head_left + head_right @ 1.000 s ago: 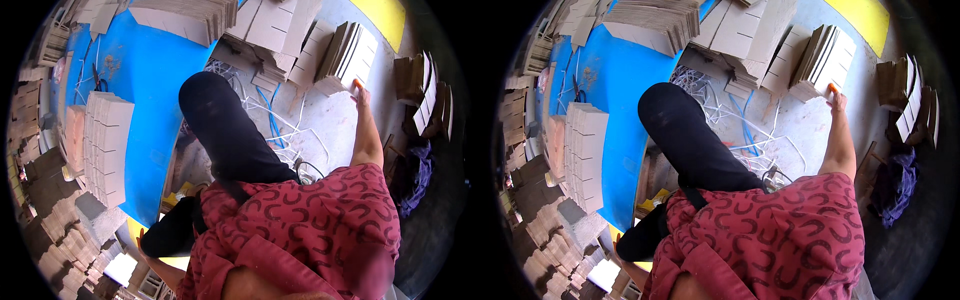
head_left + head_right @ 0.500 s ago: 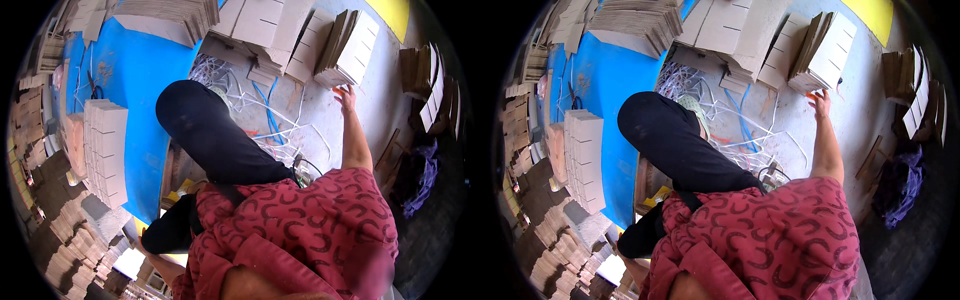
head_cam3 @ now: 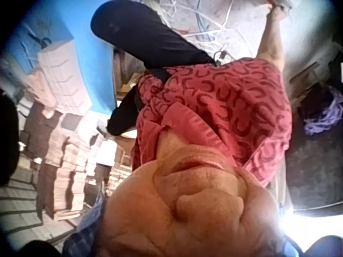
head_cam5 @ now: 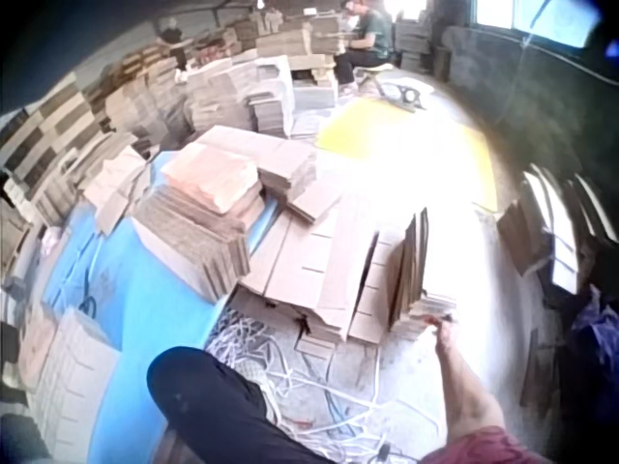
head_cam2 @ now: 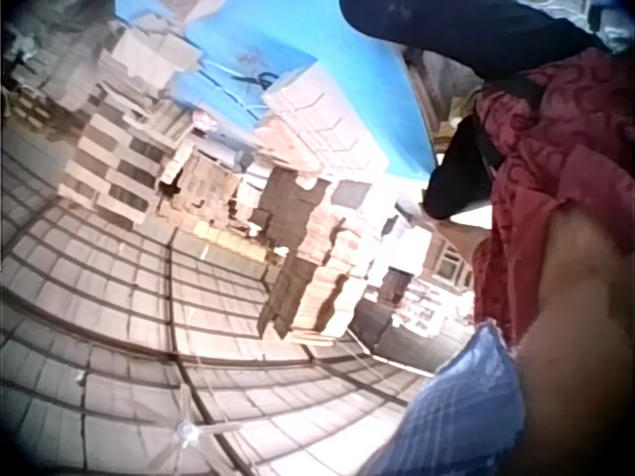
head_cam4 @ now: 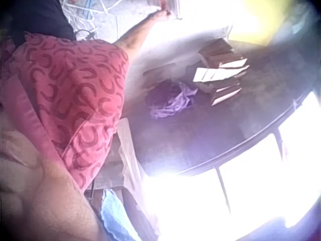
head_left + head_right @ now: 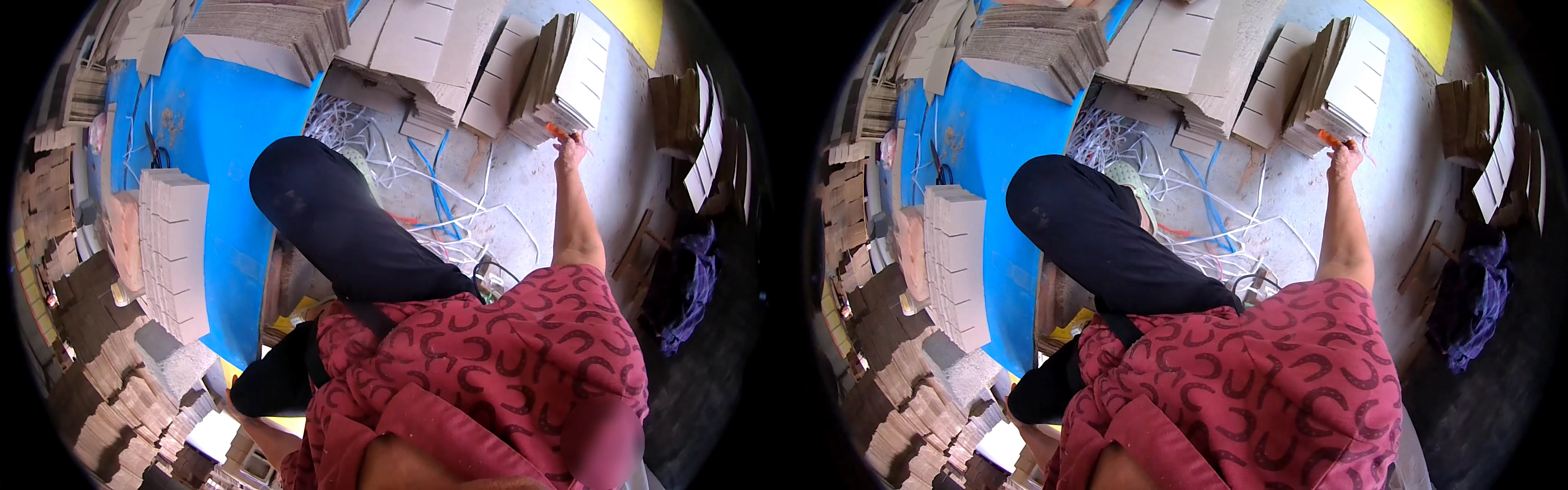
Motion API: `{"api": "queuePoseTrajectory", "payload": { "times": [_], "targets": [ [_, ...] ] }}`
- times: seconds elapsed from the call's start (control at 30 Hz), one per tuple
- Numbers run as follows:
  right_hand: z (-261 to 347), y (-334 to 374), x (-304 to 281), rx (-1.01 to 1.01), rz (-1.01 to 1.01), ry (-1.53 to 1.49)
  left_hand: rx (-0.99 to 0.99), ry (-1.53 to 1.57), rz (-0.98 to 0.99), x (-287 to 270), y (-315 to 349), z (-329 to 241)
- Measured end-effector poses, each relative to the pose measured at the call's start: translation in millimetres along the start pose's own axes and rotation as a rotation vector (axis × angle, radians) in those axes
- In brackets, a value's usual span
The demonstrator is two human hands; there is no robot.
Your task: The person sits on the floor and repeatedly picks up stacks of perforated cardboard sheets, separates them one by one, and places them into a pile. The person handles the cardboard by hand without using tools.
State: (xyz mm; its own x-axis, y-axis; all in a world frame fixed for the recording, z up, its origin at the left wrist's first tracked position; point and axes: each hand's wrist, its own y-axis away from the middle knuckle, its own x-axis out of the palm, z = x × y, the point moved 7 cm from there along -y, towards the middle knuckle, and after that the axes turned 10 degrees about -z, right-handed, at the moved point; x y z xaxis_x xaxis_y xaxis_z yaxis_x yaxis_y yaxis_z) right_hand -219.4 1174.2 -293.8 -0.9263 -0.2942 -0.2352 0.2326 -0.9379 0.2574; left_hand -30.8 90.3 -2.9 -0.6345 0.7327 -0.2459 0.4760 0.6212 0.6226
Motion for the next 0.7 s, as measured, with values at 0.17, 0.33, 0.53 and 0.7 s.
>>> {"api": "queuePoseTrajectory", "payload": {
  "times": [0.17, 0.33, 0.53, 0.7],
  "targets": [
    [-6.2, -7.0, 3.8, 0.302, 0.327, -0.536, -0.007, -0.004, 0.029, 7.7, -4.2, -2.3],
    [32.0, 23.1, 3.6, 0.525, 0.271, -0.615, -0.005, -0.013, 0.043, 12.3, -3.0, -11.6],
    [34.4, -3.8, 18.8, 0.652, 0.033, -0.443, -0.016, 0.004, 0.069, 8.4, 1.9, 1.0],
    [47.3, -14.5, 22.7, 0.589, 0.173, -0.614, -0.02, 0.018, 0.044, 14.4, 4.9, 0.0]
  ]
}}
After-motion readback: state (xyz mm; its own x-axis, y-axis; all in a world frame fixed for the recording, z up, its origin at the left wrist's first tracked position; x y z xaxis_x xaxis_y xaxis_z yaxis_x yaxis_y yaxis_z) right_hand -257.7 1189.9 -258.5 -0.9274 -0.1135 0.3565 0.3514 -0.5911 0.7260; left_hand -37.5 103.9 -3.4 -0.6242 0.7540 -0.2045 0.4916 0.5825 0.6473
